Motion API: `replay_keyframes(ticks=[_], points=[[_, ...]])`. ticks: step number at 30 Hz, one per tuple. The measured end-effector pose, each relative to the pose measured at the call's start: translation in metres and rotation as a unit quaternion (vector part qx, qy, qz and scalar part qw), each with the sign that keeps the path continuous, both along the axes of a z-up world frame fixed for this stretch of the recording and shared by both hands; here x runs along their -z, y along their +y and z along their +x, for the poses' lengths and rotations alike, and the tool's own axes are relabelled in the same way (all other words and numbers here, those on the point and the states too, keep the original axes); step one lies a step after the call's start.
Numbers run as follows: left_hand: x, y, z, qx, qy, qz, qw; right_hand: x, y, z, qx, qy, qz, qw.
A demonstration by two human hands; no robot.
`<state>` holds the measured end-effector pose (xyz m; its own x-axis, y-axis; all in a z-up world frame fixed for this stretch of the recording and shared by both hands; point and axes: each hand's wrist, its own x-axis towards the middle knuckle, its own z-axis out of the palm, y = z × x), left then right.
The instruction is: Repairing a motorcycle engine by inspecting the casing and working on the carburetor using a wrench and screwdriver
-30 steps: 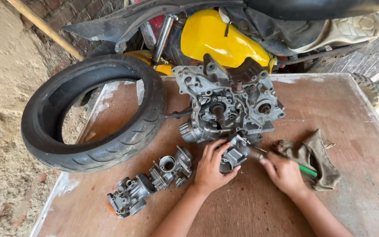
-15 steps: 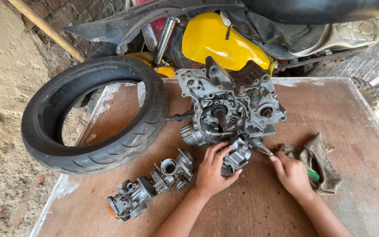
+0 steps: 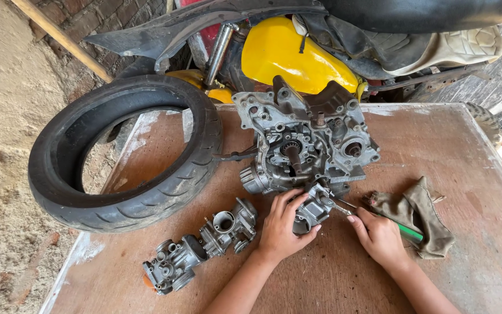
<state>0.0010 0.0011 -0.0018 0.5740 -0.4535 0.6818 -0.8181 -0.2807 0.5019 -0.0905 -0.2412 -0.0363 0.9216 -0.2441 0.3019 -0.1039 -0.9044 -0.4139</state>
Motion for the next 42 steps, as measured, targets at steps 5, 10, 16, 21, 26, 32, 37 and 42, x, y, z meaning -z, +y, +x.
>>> replay_keyframes(ticks=[5,10,16,21,26,32,37,42], points=[[-0.002,0.001,-0.002,0.001,-0.001,-0.003,1.0,0.004,-0.005,0.001,0.009,-0.001,-0.012,1.0],[0.003,-0.001,0.001,0.0,-0.003,0.002,1.0,-0.001,0.002,-0.002,0.006,-0.015,0.006,1.0],[0.011,-0.004,0.005,0.0,-0.009,0.002,1.0,0.013,-0.006,0.004,-0.021,-0.003,-0.052,0.998],[0.01,-0.005,0.005,0.004,-0.018,-0.019,1.0,0.01,-0.013,0.002,0.0,-0.027,-0.024,0.999],[0.017,-0.008,0.009,0.005,-0.021,-0.016,1.0,0.018,-0.02,0.007,-0.009,-0.006,-0.047,0.999],[0.001,-0.001,-0.002,0.0,-0.014,-0.023,1.0,0.008,-0.014,-0.001,0.01,-0.051,-0.014,0.999],[0.009,0.001,-0.008,-0.005,-0.01,-0.016,1.0,0.017,-0.005,-0.004,-0.039,-0.019,-0.01,0.999],[0.002,-0.001,-0.005,-0.008,-0.012,-0.022,1.0,0.001,-0.009,-0.002,0.015,-0.019,0.002,1.0]])
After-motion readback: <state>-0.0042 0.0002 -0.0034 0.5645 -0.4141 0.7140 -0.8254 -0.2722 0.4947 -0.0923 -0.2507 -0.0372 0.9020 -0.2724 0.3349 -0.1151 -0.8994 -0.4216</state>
